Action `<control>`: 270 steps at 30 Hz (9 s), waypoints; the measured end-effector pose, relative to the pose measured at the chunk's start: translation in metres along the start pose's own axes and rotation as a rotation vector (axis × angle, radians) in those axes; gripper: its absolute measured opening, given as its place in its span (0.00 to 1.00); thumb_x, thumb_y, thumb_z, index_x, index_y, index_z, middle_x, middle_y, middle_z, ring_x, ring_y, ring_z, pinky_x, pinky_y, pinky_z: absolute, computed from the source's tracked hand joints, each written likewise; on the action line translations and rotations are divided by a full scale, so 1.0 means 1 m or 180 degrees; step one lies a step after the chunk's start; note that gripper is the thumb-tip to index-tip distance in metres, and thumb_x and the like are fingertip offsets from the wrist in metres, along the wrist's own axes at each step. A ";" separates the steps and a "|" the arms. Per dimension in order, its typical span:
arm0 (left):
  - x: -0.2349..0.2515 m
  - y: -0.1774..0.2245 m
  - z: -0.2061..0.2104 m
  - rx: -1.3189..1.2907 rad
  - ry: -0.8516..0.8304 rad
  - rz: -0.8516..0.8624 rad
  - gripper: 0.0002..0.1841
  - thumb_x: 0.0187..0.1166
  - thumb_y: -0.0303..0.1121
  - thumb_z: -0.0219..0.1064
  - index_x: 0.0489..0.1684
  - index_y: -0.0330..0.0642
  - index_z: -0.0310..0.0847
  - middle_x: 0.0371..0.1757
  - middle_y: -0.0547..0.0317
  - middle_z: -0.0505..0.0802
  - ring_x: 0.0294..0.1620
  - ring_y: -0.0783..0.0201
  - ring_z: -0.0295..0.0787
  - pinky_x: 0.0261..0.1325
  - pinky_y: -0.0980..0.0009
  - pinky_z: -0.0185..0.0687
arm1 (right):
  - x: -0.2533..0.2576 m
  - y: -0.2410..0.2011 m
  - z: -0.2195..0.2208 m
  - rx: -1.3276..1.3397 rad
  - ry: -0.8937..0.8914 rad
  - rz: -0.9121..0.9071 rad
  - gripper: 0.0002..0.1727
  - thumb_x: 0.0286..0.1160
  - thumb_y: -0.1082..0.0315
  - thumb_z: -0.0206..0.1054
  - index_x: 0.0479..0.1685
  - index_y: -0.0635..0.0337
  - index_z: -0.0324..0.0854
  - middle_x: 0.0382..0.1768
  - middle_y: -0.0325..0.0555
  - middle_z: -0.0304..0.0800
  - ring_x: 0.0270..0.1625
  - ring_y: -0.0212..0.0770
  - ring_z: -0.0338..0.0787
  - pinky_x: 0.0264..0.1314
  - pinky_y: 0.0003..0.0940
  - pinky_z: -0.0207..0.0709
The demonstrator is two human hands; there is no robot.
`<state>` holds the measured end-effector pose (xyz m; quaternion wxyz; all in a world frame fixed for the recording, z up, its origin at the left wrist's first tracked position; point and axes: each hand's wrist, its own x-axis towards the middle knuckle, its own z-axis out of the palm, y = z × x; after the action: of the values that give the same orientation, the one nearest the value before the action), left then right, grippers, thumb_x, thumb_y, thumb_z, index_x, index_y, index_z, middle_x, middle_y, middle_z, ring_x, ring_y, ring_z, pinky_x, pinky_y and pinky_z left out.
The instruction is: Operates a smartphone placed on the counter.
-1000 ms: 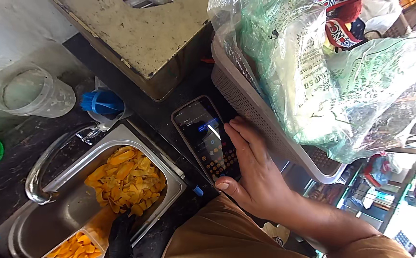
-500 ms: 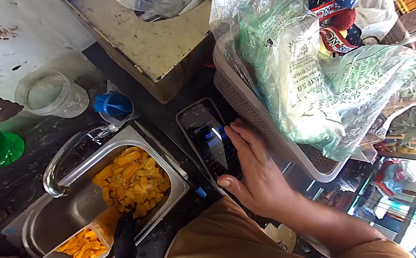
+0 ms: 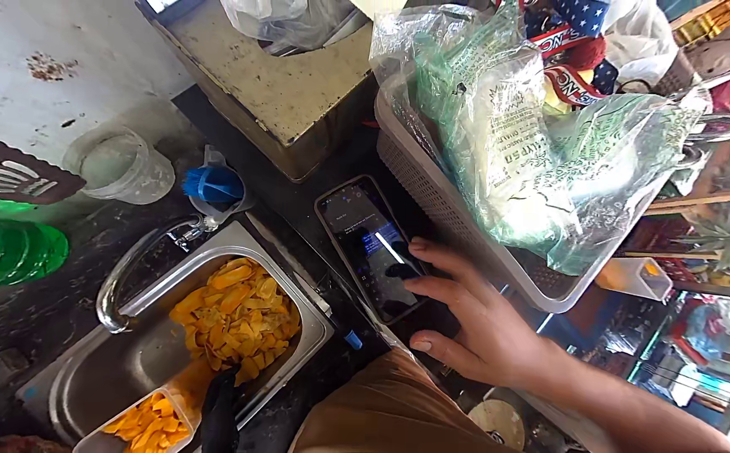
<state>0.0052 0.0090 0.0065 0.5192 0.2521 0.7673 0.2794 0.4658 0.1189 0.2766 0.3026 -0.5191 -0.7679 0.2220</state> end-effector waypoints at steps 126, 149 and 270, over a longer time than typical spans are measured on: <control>-0.007 0.024 0.003 0.0839 0.0682 -0.0081 0.19 0.78 0.43 0.72 0.39 0.31 0.80 0.37 0.49 0.84 0.40 0.59 0.78 0.48 0.53 0.77 | -0.019 0.012 0.006 0.0030 0.0252 -0.0129 0.20 0.83 0.51 0.66 0.61 0.54 0.74 0.80 0.55 0.75 0.87 0.46 0.71 0.87 0.39 0.70; -0.005 0.005 0.006 -0.0014 0.0297 -0.0154 0.26 0.82 0.45 0.61 0.75 0.41 0.75 0.68 0.50 0.86 0.64 0.59 0.84 0.62 0.58 0.82 | -0.022 0.009 0.007 -0.0296 0.0198 0.0025 0.20 0.82 0.48 0.67 0.60 0.52 0.78 0.78 0.54 0.78 0.85 0.45 0.74 0.84 0.39 0.73; -0.006 0.002 -0.001 -0.0401 0.0063 -0.0092 0.25 0.81 0.42 0.61 0.75 0.40 0.75 0.72 0.51 0.85 0.69 0.58 0.83 0.65 0.57 0.82 | -0.026 0.011 0.010 -0.0364 0.0290 0.0116 0.17 0.85 0.51 0.65 0.60 0.51 0.84 0.76 0.53 0.81 0.84 0.46 0.76 0.82 0.41 0.76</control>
<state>0.0064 0.0065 0.0117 0.5304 0.2051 0.7568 0.3221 0.4730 0.0981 0.2563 0.3029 -0.5590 -0.7552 0.1595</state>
